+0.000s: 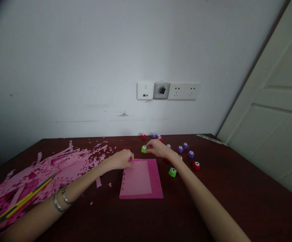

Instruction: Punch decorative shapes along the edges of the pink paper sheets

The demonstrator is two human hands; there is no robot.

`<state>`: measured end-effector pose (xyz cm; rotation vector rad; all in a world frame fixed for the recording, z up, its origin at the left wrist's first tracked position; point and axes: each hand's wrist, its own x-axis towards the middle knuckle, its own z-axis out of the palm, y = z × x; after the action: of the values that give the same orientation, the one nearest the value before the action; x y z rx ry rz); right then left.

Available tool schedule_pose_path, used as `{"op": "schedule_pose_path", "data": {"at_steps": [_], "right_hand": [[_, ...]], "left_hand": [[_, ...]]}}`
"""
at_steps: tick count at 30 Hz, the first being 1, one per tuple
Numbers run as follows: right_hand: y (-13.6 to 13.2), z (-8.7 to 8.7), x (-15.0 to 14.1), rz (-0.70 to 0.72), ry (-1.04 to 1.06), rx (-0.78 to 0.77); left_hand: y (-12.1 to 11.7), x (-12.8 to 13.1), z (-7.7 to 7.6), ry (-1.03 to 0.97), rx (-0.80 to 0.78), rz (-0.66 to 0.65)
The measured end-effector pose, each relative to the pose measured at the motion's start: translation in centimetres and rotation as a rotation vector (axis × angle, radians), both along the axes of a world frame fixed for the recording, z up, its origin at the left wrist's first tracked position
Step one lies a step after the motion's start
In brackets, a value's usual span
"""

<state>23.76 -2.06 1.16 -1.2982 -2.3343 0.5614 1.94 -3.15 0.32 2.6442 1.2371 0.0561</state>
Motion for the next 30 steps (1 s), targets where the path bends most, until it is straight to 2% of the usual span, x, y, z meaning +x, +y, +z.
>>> {"op": "schedule_pose_path", "data": {"at_steps": [8, 13, 17, 21, 24, 27, 30], "right_hand": [[-2.2, -0.9, -0.3, 0.008, 0.019, -0.002], [-2.3, -1.1, 0.0, -0.008, 0.018, 0.002], [-2.1, -1.4, 0.5, -0.028, 0.035, -0.010], [-2.0, -1.8, 0.7, -0.062, 0.034, -0.043], [-2.0, -2.0, 0.7, -0.057, 0.036, -0.053], [-2.2, -1.8, 0.3, -0.030, 0.037, -0.057], [-2.5, -1.7, -0.4, -0.005, 0.006, -0.038]], "left_hand": [[-0.1, 0.1, -0.1, 0.083, -0.003, 0.084], [-0.5, 0.4, 0.4, 0.111, -0.032, 0.152], [0.0, 0.1, -0.1, 0.060, -0.090, 0.166], [0.7, -0.7, -0.3, -0.069, -0.205, 0.059], [0.7, -1.5, 0.6, -0.107, -0.300, -0.075], [0.4, -2.3, 2.0, -0.046, -0.402, -0.147], [0.2, -2.6, 2.6, 0.031, -0.485, -0.197]]}}
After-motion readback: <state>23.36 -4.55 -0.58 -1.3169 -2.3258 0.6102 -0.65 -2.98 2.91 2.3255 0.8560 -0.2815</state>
